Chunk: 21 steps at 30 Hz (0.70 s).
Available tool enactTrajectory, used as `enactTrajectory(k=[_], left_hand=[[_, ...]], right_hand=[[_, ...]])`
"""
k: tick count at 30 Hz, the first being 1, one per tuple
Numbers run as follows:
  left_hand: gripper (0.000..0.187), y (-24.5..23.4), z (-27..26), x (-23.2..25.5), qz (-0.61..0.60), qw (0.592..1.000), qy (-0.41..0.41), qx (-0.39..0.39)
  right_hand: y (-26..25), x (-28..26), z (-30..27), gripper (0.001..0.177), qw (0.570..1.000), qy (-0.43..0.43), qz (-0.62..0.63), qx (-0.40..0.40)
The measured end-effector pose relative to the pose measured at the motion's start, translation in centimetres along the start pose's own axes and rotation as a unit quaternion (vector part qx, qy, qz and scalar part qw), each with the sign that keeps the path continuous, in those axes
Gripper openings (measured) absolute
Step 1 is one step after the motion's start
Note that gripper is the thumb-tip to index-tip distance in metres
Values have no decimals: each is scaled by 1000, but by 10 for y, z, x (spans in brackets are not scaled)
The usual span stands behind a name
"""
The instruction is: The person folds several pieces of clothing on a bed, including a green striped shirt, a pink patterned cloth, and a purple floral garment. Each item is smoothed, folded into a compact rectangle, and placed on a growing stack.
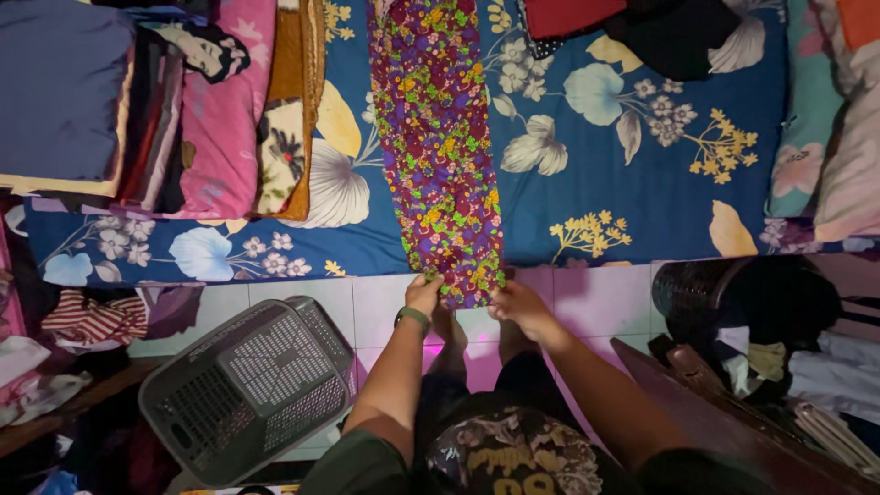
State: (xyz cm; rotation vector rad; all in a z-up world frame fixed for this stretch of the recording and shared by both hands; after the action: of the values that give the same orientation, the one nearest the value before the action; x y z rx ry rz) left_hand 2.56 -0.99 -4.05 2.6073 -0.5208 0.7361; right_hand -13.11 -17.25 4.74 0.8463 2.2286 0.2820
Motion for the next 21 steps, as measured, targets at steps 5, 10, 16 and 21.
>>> enactTrajectory(k=[5, 10, 16, 21], left_hand=[[13, -13, -17, 3, 72, 996, 26, 39], [16, -19, -32, 9, 133, 981, 117, 75], [41, -20, -23, 22, 164, 964, 172, 121], [77, -22, -9, 4, 63, 987, -81, 120]], right_hand=[[-28, 10, 6, 24, 989, 22, -127, 73], [-41, 20, 23, 31, 926, 44, -357, 114], [-41, 23, 47, 32, 893, 44, -384, 231], [-31, 18, 65, 34, 959, -105, -147, 217]])
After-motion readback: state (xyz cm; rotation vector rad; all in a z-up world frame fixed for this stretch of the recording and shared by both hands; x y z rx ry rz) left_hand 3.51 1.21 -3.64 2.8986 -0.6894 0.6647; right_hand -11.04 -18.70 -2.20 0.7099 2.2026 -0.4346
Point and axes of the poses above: each hand's wrist, its own z-axis towards the middle knuckle, its own y-axis out of the palm, x = y × z, the point moved 5 cm from there along z, towards the middle knuckle, and after that the axes turned 9 degrees about -x, right-handed, at the moved point
